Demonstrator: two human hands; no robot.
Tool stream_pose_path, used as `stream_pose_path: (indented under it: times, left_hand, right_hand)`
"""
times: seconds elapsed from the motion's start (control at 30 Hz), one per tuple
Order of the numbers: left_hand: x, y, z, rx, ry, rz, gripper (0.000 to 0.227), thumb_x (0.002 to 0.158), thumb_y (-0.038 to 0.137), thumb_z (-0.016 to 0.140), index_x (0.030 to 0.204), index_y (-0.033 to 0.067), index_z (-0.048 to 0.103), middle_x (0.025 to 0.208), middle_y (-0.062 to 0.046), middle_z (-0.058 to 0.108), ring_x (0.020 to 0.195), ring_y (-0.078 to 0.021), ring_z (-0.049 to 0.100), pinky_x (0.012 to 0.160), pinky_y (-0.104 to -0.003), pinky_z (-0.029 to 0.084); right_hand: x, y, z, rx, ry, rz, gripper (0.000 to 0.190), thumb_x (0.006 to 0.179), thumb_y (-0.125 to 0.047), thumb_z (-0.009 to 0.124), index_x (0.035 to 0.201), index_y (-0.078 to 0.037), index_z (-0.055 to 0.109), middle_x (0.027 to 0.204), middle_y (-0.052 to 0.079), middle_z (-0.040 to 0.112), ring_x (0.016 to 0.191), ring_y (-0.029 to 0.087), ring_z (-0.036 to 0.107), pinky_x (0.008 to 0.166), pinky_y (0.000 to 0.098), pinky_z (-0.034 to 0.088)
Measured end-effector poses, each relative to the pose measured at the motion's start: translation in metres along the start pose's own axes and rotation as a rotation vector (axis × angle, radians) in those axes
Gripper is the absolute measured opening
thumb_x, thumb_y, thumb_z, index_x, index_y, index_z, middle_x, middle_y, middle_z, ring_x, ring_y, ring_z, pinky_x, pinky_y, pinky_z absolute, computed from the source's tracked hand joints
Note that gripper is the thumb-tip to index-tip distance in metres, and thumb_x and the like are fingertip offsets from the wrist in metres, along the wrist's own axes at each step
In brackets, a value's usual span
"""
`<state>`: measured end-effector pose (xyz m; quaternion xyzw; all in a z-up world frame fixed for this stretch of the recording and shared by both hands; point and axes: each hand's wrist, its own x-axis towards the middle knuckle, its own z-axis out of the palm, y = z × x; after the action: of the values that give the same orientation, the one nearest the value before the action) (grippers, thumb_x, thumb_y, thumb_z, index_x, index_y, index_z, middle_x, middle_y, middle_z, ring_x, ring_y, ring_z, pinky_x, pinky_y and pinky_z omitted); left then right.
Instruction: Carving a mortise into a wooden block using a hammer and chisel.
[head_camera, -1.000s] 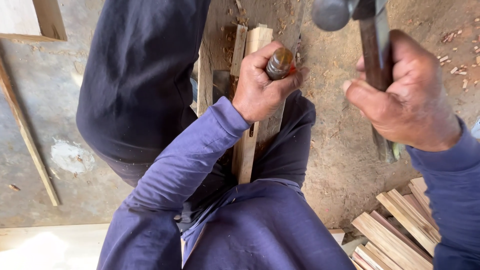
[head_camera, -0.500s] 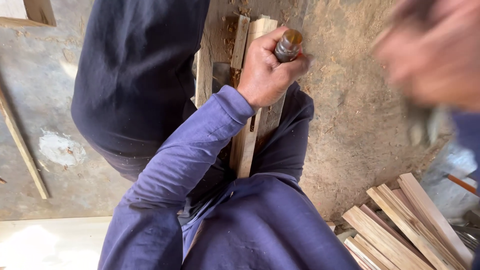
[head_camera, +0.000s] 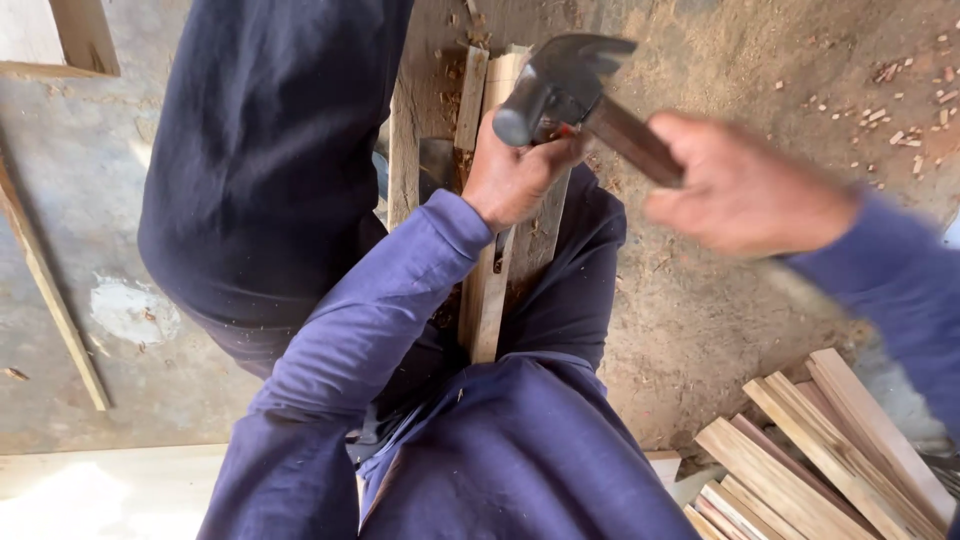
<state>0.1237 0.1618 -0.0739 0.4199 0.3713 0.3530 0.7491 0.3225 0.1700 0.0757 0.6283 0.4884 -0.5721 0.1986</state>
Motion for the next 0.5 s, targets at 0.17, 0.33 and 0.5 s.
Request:
stream_pose_path:
  times: [0.17, 0.33, 0.5]
  left_hand:
    - [-0.003, -0.011, -0.001, 0.030, 0.005, -0.057, 0.014, 0.090, 0.009, 0.073, 0.095, 0.0060, 0.061, 0.078, -0.001, 0.056, 0.065, -0.0123, 0.053, 0.058, -0.032, 0.050]
    - [-0.064, 0.044, 0.004, 0.071, -0.156, 0.229, 0.015, 0.086, 0.009, 0.077, 0.094, 0.0077, 0.063, 0.084, -0.001, 0.064, 0.077, -0.0115, 0.062, 0.068, -0.030, 0.052]
    - [-0.100, 0.069, -0.004, 0.100, -0.531, 0.414, 0.023, 0.090, 0.011, 0.083, 0.085, 0.0099, 0.061, 0.075, -0.002, 0.064, 0.064, -0.0156, 0.067, 0.056, -0.032, 0.049]
  right_hand:
    - [0.001, 0.019, 0.018, -0.165, 0.263, -0.283, 0.019, 0.085, -0.011, 0.069, 0.090, -0.003, 0.052, 0.073, 0.004, 0.044, 0.055, 0.014, 0.050, 0.047, 0.0328, 0.045]
    - [-0.004, 0.038, 0.067, 0.401, 0.063, -0.168, 0.019, 0.081, -0.011, 0.068, 0.093, -0.007, 0.053, 0.065, 0.000, 0.050, 0.046, 0.010, 0.051, 0.041, 0.0287, 0.048]
    - [0.033, 0.075, 0.156, 0.866, 0.459, -0.393, 0.026, 0.086, -0.007, 0.074, 0.096, -0.008, 0.050, 0.064, -0.002, 0.054, 0.048, 0.007, 0.052, 0.044, 0.0252, 0.047]
